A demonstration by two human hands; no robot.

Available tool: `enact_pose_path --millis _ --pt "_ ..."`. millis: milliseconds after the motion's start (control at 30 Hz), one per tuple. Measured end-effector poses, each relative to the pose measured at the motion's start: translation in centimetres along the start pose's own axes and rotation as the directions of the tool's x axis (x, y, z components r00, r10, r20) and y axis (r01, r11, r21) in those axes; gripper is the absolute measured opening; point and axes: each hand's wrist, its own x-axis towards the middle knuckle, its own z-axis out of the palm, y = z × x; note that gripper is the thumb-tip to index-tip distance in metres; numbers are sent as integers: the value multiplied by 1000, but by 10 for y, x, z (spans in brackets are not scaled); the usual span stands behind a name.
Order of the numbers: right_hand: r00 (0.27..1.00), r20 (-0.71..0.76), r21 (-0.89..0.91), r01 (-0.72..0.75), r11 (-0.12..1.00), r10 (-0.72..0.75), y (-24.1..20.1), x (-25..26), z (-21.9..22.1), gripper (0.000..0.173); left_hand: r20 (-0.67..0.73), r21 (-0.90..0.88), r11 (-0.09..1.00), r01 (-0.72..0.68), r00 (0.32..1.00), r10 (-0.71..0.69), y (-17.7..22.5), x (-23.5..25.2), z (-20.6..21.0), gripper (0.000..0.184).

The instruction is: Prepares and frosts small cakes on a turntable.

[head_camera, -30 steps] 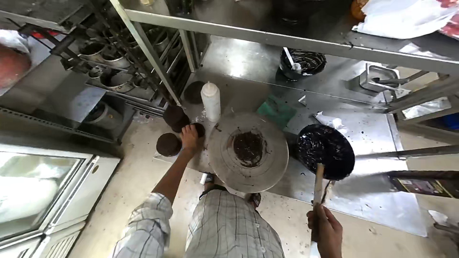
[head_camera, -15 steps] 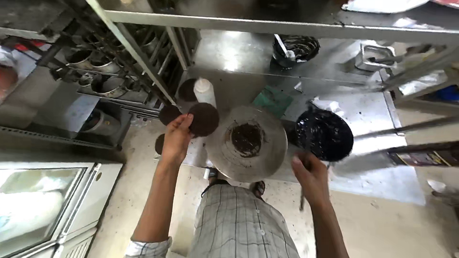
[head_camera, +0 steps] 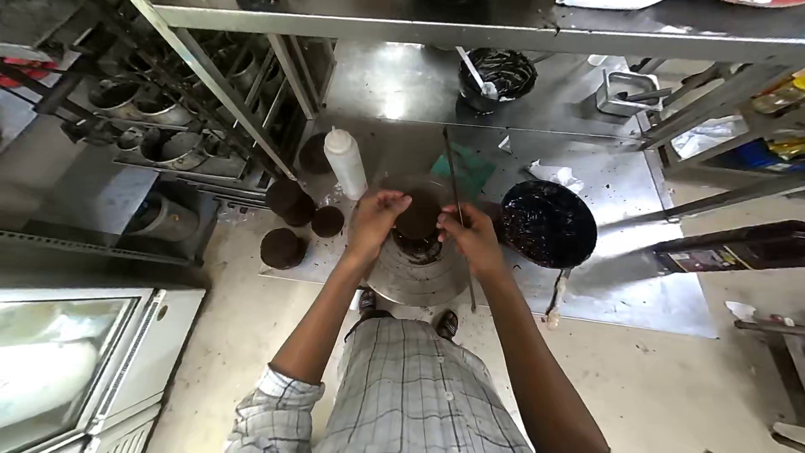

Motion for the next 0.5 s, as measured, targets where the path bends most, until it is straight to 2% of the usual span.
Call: enact_pose_path --millis 67,133,233,300,400,500 --pt "999 -25 12 -23 1000 24 11 -2 1 19 -8 80 996 -40 999 41 -10 2 4 29" --pt "999 -34 16 -22 1000 23 25 -4 0 20 -11 240 967 -87 996 93 -18 1 6 28" --pt "999 -48 -4 3 1000 -3 39 -21 -15 23 -15 428 890 -158 983 182 -25 -13 6 26" --pt "992 -128 16 -4 1000 6 50 -37 -30 23 -16 523 818 -239 957 290 -36 -20 1 27" --pt "962 -272 67 -19 998 37 70 -59 -59 21 24 660 655 -367 882 470 -54 -20 -3 41" --pt "927 -368 80 -46 996 72 97 -80 -86 20 -1 740 594 -315 883 469 -54 -22 0 58"
